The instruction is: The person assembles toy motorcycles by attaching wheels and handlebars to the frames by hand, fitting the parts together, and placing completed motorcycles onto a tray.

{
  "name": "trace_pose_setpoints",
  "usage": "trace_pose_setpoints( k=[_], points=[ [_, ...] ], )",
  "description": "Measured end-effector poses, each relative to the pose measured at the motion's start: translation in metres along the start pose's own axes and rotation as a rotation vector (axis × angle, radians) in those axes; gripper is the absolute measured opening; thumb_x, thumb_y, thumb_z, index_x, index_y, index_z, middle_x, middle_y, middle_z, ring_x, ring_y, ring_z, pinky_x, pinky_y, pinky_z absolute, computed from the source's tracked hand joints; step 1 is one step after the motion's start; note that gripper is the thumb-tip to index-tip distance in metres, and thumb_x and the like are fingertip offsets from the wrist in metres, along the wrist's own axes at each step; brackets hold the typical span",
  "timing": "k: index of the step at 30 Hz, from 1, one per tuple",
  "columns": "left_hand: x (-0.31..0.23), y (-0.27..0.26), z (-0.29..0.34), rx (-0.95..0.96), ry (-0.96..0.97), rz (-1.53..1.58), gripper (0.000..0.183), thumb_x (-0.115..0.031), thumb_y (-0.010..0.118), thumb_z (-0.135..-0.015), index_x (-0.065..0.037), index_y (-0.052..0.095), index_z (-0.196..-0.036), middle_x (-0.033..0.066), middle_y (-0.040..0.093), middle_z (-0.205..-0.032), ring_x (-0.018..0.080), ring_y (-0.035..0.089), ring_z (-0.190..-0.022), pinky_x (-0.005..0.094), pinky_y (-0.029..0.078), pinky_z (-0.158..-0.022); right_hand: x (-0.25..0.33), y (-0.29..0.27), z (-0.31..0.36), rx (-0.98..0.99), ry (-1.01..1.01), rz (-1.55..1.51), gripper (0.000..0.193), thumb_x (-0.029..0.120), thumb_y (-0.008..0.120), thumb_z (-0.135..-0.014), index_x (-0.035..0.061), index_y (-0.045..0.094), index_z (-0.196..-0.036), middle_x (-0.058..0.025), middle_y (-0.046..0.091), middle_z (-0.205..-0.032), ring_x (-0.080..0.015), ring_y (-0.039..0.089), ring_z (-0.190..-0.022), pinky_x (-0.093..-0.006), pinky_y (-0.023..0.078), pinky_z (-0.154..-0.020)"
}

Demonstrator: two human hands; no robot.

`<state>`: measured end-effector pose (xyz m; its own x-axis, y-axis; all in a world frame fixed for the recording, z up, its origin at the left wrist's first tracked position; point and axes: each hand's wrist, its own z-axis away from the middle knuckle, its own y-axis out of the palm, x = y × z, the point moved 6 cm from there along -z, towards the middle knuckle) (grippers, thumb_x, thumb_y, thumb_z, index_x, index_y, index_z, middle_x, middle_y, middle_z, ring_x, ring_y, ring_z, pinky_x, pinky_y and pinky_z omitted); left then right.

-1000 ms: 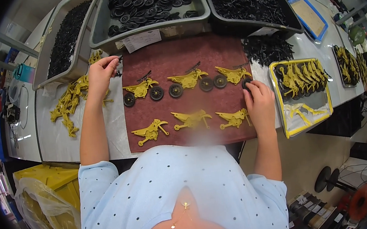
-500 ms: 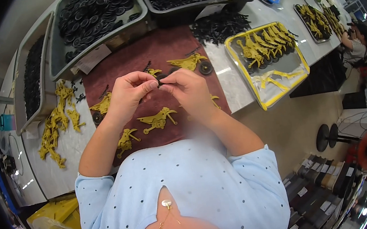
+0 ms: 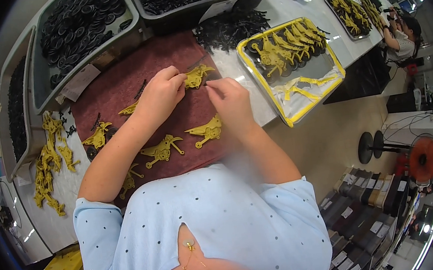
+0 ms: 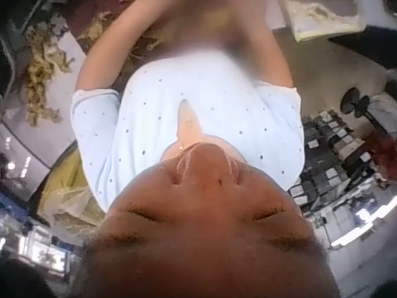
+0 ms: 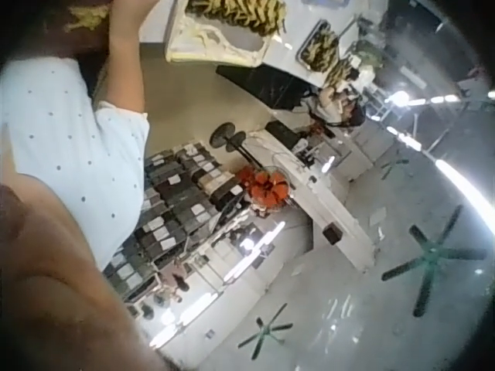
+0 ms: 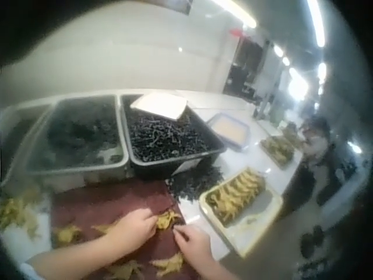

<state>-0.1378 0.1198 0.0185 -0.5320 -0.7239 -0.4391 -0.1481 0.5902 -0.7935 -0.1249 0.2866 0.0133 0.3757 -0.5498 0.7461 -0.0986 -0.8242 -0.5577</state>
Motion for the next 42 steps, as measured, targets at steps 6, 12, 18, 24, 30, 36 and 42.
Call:
trace_pose_setpoints(
  k=[6,12,18,24,30,36,42],
  points=[
    [0.008,0.018,-0.008,0.085,-0.052,-0.015,0.021,-0.01,0.073,-0.074,0.004,0.065,-0.089,0.0152,0.058,-0.089,0.033,0.06,-0.086,0.0399,0.051,-0.076,0.004,0.013,-0.004,0.02,-0.105,0.12,0.014,0.003,0.069,-0.08,0.0013,0.069,-0.093,-0.0108,0.066,-0.081,-0.0189,0.063,-0.065,-0.0281,0.05,-0.06],
    [0.015,0.026,-0.015,0.202,-0.099,0.011,0.019,-0.01,0.074,-0.072,0.003,0.065,-0.081,0.0176,0.058,-0.084,0.0344,0.062,-0.08,0.0402,0.052,-0.074,0.006,0.02,-0.004,0.049,-0.13,0.18,0.014,0.001,0.069,-0.079,0.0012,0.069,-0.092,-0.0109,0.062,-0.076,-0.0206,0.061,-0.062,-0.0301,0.049,-0.058],
    [0.018,0.027,-0.019,0.178,-0.101,0.027,0.016,-0.009,0.074,-0.067,0.003,0.066,-0.073,0.0179,0.06,-0.079,0.034,0.063,-0.076,0.0398,0.053,-0.072,0.014,0.027,-0.005,0.041,-0.152,0.268,0.007,0.001,0.068,-0.079,-0.0005,0.065,-0.084,-0.0107,0.057,-0.07,-0.0221,0.056,-0.058,-0.0325,0.046,-0.055],
    [0.026,0.031,-0.022,0.205,-0.101,0.047,0.019,-0.014,0.074,-0.067,0.003,0.067,-0.069,0.0184,0.061,-0.076,0.0329,0.064,-0.074,0.0382,0.054,-0.072,0.019,0.032,-0.01,0.058,-0.147,0.334,0.007,0.002,0.068,-0.078,-0.0011,0.063,-0.081,-0.0113,0.055,-0.069,-0.0233,0.055,-0.057,-0.0331,0.046,-0.054],
    [0.021,0.026,-0.024,0.223,-0.114,0.05,0.023,-0.017,0.075,-0.067,0.004,0.067,-0.067,0.0189,0.062,-0.076,0.0326,0.065,-0.074,0.0371,0.055,-0.071,0.026,0.038,-0.008,0.092,-0.114,0.452,0.007,0.002,0.067,-0.078,-0.0006,0.06,-0.08,-0.0136,0.055,-0.073,-0.0274,0.058,-0.061,-0.0362,0.047,-0.056],
    [0.019,0.024,-0.021,0.223,-0.105,0.076,0.02,-0.015,0.074,-0.066,0.004,0.068,-0.069,0.02,0.062,-0.078,0.0328,0.066,-0.077,0.0376,0.055,-0.071,0.031,0.045,-0.006,0.187,-0.099,0.523,0.011,0.005,0.066,-0.08,0.0002,0.056,-0.08,-0.0179,0.053,-0.078,-0.0373,0.056,-0.069,-0.044,0.046,-0.061],
    [0.019,0.027,-0.02,0.18,-0.134,0.107,0.017,-0.012,0.072,-0.064,0.004,0.069,-0.07,0.0213,0.062,-0.081,0.0349,0.065,-0.078,0.0386,0.055,-0.074,0.024,0.048,-0.014,0.169,-0.023,0.542,0.012,0.006,0.069,-0.077,-0.0015,0.061,-0.078,-0.0179,0.058,-0.073,-0.0349,0.058,-0.067,-0.0418,0.048,-0.061]
  ],
)
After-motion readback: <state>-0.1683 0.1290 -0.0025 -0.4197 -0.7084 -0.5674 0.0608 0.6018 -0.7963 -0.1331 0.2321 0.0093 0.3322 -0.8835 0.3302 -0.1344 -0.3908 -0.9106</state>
